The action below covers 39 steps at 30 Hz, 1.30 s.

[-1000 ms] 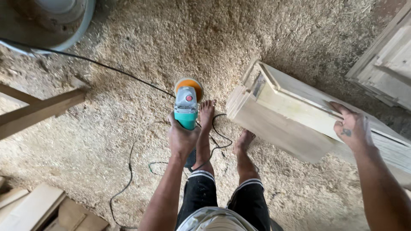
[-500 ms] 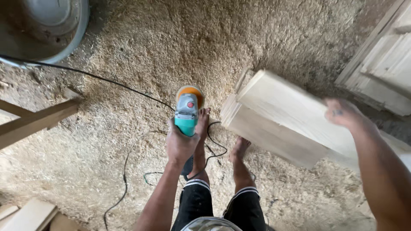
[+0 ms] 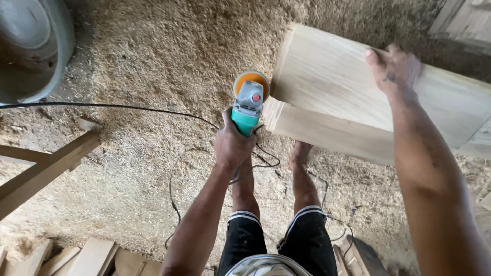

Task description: The person uses an electric orbital sander to smooth the surface of a rectangular wooden board. They hold the board steady with their left hand while moving the sander back and forth across the wood with their right hand, generating sawdust.

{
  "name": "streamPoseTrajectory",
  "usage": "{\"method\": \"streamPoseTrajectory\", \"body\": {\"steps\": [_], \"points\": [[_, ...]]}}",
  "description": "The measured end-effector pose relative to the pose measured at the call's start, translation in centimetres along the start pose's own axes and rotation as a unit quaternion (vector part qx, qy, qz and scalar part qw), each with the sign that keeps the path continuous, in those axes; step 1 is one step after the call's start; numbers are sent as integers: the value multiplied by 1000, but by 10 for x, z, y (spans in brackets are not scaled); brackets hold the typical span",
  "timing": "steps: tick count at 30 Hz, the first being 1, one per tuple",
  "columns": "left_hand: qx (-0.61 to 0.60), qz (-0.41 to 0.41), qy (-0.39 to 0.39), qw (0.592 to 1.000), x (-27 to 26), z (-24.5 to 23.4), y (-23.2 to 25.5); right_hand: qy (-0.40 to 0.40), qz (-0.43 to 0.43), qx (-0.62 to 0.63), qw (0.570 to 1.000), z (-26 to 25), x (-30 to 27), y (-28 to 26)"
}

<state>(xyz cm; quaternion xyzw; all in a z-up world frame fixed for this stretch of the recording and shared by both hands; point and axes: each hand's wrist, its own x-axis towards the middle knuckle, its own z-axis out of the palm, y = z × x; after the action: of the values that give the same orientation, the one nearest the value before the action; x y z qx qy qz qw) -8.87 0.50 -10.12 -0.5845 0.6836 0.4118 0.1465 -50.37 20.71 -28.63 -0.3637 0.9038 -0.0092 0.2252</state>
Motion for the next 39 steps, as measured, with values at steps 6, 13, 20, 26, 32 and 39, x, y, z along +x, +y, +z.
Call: {"method": "streamPoseTrajectory", "body": {"steps": [6,13,20,26,32,39], "points": [[17,44,8,999,7,8,0,222,-130,-10,966,20,6,0],[-18,31,-24,999,57,4,51,227,-105,-12,968,26,3,2],[17,60,24,998,89,1,80,235,-89,3,968,25,-1,-4],[53,3,2,999,14,15,24,258,-93,-45,961,37,0,1],[31,60,31,997,98,10,87,249,-90,-51,963,49,7,14],[27,-41,-39,998,33,14,35,250,-91,-24,964,45,7,12]]}}
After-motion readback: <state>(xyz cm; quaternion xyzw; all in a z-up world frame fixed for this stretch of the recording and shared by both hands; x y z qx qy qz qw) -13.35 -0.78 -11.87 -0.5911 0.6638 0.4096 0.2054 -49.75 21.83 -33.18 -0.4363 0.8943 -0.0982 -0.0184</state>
